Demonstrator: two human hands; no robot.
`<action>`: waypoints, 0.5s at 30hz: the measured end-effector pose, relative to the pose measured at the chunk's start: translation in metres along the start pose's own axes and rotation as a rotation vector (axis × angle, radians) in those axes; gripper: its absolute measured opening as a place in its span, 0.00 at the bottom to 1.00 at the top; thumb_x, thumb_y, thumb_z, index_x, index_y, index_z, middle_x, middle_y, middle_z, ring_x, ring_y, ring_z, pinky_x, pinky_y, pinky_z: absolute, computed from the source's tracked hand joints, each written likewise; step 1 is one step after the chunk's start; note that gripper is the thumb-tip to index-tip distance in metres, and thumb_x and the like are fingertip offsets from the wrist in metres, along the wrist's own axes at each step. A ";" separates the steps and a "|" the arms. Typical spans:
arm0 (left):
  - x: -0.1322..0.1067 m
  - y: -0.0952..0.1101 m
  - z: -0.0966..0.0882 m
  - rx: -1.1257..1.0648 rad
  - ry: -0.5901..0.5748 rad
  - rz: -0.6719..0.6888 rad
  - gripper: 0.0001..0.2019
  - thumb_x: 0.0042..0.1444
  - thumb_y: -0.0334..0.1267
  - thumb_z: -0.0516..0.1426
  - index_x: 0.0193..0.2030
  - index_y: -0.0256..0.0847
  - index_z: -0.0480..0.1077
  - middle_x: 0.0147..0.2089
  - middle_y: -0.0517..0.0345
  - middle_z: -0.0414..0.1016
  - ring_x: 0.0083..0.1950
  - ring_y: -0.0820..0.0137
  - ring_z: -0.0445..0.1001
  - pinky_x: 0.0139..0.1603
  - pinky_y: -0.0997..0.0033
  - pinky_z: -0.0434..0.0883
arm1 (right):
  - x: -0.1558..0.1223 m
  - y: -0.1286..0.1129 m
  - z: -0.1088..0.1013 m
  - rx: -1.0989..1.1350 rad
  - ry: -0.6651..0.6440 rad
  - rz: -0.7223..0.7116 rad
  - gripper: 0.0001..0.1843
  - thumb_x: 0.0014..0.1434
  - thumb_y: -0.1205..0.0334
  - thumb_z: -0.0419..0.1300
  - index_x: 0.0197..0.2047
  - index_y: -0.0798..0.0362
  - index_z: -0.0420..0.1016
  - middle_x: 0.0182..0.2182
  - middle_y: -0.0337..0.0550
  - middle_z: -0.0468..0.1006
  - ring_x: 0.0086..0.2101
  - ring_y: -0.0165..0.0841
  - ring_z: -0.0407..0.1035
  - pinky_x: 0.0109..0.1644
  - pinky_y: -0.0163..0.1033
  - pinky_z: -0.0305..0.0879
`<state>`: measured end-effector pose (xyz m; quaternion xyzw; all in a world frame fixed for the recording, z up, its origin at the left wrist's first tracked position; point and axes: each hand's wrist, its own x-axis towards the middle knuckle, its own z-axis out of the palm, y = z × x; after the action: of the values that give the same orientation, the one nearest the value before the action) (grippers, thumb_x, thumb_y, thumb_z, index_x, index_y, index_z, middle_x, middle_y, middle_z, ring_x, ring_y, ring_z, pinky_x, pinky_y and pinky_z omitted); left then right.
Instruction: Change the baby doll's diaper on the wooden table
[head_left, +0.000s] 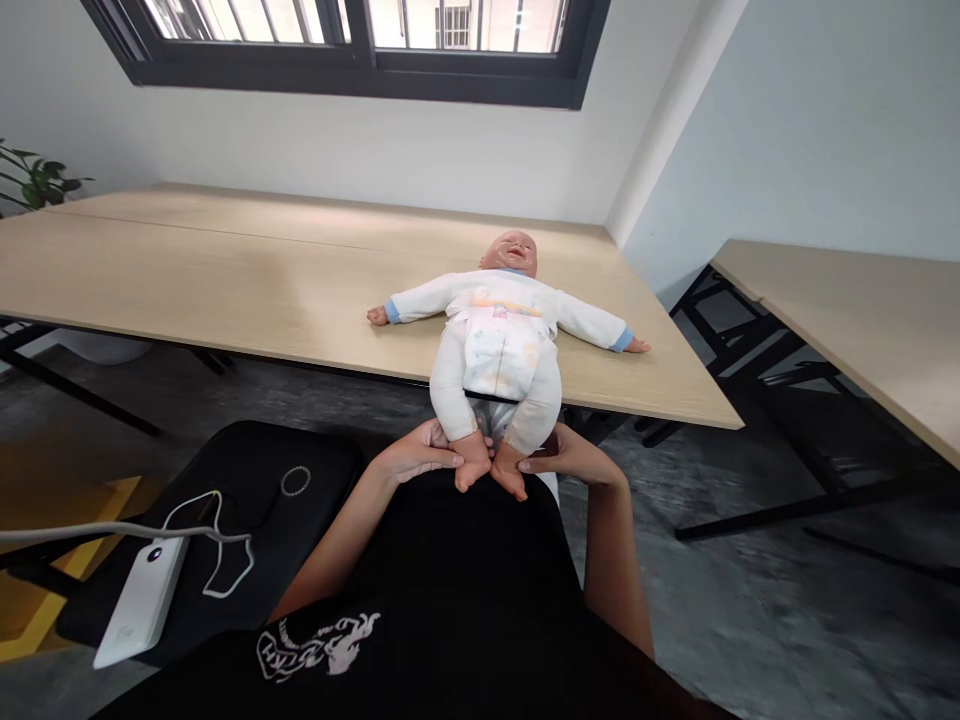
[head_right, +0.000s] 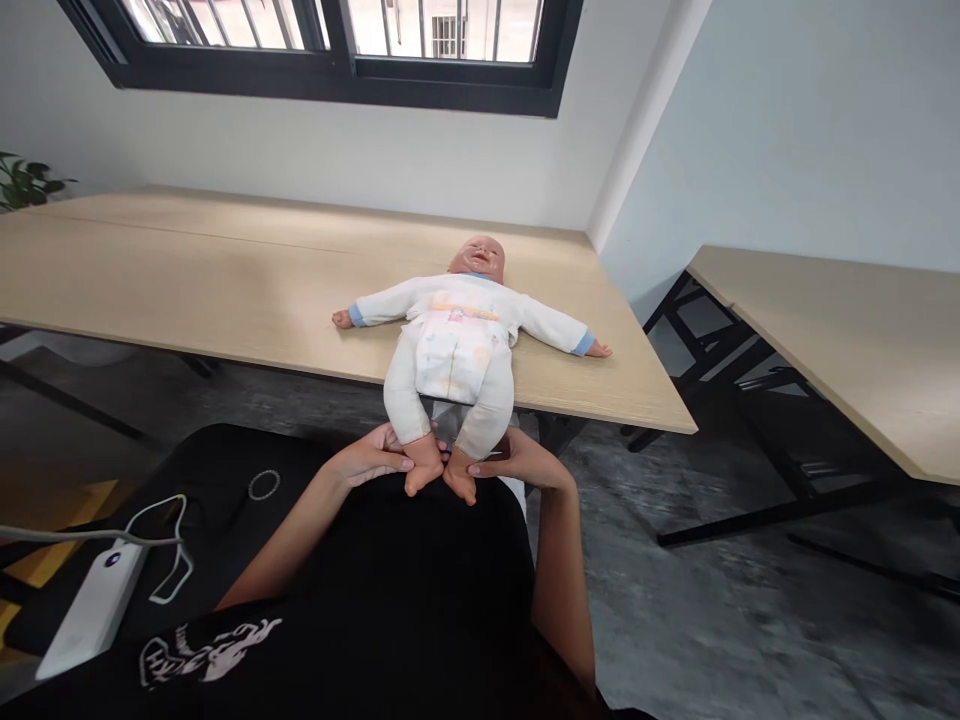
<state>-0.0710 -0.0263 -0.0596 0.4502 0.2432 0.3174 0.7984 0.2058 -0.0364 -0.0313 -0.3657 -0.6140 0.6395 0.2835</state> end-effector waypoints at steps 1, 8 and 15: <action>0.000 0.000 0.000 -0.002 -0.002 -0.001 0.30 0.46 0.28 0.72 0.57 0.37 0.72 0.58 0.42 0.78 0.61 0.55 0.77 0.62 0.62 0.73 | -0.001 0.000 -0.001 -0.001 -0.002 0.001 0.33 0.48 0.52 0.76 0.52 0.59 0.76 0.52 0.52 0.79 0.53 0.44 0.74 0.62 0.51 0.70; -0.005 0.015 0.000 0.024 0.136 -0.013 0.33 0.43 0.36 0.74 0.57 0.38 0.71 0.58 0.42 0.78 0.54 0.54 0.81 0.54 0.59 0.76 | -0.011 0.000 -0.011 -0.069 0.022 0.036 0.34 0.50 0.48 0.75 0.53 0.59 0.74 0.50 0.52 0.79 0.50 0.44 0.75 0.58 0.50 0.73; -0.025 0.057 0.000 0.258 0.631 0.310 0.26 0.51 0.52 0.68 0.52 0.39 0.73 0.54 0.48 0.78 0.55 0.60 0.78 0.55 0.62 0.75 | -0.057 -0.032 -0.027 -0.222 0.395 -0.041 0.37 0.58 0.43 0.69 0.65 0.50 0.66 0.59 0.54 0.73 0.57 0.45 0.71 0.64 0.54 0.70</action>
<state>-0.1043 -0.0221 -0.0072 0.4586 0.4441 0.5243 0.5635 0.2578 -0.0649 0.0075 -0.5002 -0.6204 0.4780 0.3693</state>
